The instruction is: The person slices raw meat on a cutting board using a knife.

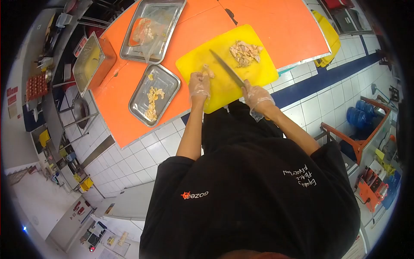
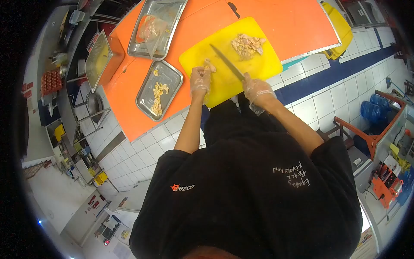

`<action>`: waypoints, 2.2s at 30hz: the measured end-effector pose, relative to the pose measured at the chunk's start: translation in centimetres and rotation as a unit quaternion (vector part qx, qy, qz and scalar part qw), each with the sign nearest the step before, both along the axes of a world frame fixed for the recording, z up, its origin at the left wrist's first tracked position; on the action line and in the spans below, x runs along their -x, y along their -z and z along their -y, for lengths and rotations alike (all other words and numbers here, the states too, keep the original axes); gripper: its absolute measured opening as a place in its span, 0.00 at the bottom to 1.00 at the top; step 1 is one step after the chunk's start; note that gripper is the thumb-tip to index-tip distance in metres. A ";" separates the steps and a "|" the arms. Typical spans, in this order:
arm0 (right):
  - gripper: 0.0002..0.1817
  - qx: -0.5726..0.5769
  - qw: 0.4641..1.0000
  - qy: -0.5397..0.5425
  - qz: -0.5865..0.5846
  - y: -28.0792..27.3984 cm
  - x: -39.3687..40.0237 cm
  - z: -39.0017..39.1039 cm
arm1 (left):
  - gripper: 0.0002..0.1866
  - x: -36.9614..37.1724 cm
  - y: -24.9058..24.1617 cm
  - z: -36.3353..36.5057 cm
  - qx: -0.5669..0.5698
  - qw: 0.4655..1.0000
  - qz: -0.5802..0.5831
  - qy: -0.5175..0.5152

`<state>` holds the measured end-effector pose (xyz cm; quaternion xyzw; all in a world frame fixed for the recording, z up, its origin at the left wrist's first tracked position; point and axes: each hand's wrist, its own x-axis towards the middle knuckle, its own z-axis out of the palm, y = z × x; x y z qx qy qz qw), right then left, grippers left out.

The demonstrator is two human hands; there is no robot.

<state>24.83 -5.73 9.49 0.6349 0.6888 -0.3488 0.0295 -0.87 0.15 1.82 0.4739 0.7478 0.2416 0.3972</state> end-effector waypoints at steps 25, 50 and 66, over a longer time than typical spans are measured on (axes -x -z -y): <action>0.21 0.051 0.996 -0.030 0.066 -1.9 0.4 -1.1 | 0.17 -1.6 -2.2 -2.7 -0.146 0.944 -0.239 0.177; 0.16 -0.052 0.992 -0.116 0.014 5.1 6.2 -10.0 | 0.10 -1.9 0.2 -1.8 -0.173 0.947 -0.187 0.198; 0.22 0.051 0.994 -0.061 0.079 3.1 -1.2 -1.4 | 0.24 -0.1 2.8 -2.8 -0.001 0.996 -0.003 0.087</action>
